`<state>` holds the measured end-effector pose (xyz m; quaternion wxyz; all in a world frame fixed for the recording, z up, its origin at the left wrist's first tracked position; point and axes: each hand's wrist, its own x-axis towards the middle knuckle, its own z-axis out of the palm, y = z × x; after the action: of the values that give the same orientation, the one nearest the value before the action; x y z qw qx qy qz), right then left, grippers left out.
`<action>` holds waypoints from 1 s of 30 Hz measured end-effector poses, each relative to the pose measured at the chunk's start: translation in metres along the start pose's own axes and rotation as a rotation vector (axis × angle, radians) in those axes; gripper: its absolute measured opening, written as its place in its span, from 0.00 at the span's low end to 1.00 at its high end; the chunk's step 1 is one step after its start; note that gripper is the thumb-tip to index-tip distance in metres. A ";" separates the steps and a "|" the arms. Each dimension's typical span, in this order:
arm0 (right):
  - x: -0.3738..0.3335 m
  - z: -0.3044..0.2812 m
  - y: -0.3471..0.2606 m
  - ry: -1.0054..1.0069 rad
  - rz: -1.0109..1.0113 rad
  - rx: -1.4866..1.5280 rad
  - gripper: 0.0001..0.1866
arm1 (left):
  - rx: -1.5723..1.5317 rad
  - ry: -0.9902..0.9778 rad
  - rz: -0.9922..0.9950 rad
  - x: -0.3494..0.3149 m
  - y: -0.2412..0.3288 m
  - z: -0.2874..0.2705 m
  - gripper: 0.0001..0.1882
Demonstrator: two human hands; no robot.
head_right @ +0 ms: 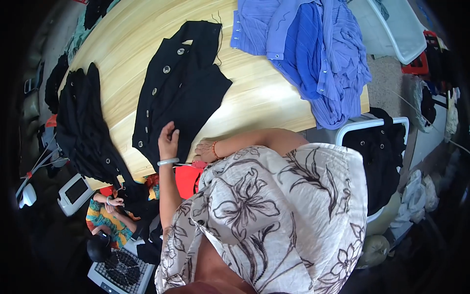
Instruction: Inspecting garments and using thread nippers to trim loose threads at a workbench.
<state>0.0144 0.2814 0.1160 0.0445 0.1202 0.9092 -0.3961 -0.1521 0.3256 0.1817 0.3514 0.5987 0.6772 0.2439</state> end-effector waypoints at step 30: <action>-0.179 -0.172 0.089 0.450 0.618 0.064 0.13 | 0.061 -0.171 0.322 0.079 0.093 0.075 0.09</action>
<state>0.2128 0.4328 0.2013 -0.0427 0.4740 0.8042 -0.3561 -0.0381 0.4114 0.1898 0.3457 0.7285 0.5472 0.2244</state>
